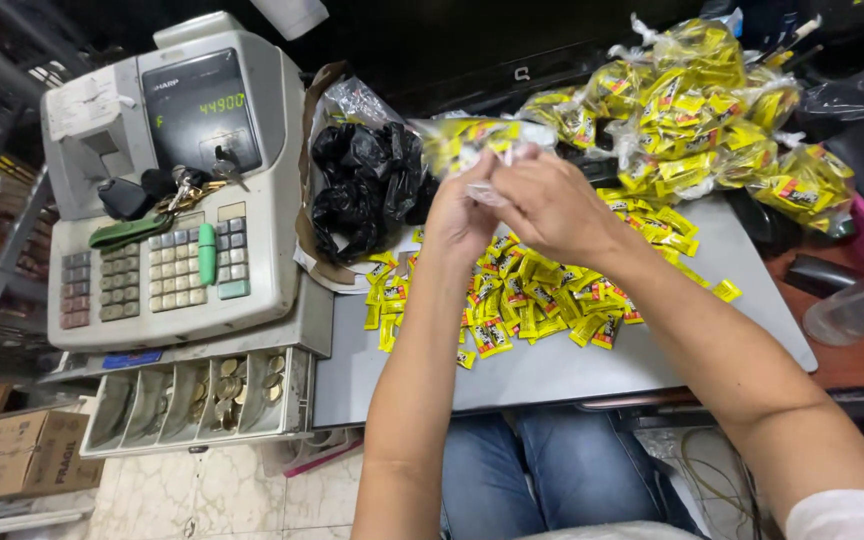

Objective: The person places individual yellow candy packets into a small clear plastic bag, picking them up from a pile on the desk and filling the bag.

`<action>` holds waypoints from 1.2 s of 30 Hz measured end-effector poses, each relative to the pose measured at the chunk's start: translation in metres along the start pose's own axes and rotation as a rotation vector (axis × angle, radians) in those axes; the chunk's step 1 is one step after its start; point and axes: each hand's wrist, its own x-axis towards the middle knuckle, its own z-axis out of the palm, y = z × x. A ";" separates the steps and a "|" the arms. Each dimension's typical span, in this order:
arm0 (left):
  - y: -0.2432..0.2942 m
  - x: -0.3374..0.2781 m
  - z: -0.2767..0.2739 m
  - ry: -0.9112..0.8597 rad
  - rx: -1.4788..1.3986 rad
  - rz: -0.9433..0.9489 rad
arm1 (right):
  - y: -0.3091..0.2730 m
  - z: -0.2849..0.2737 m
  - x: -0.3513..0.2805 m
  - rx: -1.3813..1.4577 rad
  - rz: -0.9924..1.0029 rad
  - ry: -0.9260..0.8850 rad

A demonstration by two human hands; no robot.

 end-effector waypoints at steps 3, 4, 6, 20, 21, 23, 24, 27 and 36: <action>-0.005 0.003 -0.033 -0.039 -0.139 -0.004 | 0.033 0.024 -0.027 0.441 0.332 0.103; -0.002 -0.009 -0.025 -0.046 -0.137 0.003 | 0.047 0.041 -0.033 0.436 0.324 0.107; 0.003 -0.032 -0.010 -0.099 -0.161 -0.035 | 0.077 0.075 -0.044 1.061 0.657 0.383; -0.021 -0.024 -0.045 0.118 0.445 0.138 | 0.044 0.031 -0.045 0.435 0.457 0.076; -0.017 -0.025 -0.044 0.188 0.465 0.205 | 0.045 0.039 -0.050 0.271 0.364 -0.015; -0.023 -0.016 -0.057 0.246 0.568 0.269 | 0.039 0.043 -0.050 0.229 0.311 -0.002; -0.027 -0.011 -0.063 0.301 0.667 0.338 | 0.037 0.044 -0.050 0.183 0.254 0.009; -0.025 -0.022 -0.049 0.312 1.100 0.652 | 0.051 0.056 -0.050 -0.059 0.024 0.190; -0.018 -0.043 -0.020 0.121 1.522 1.358 | 0.040 0.054 -0.047 0.055 0.157 0.367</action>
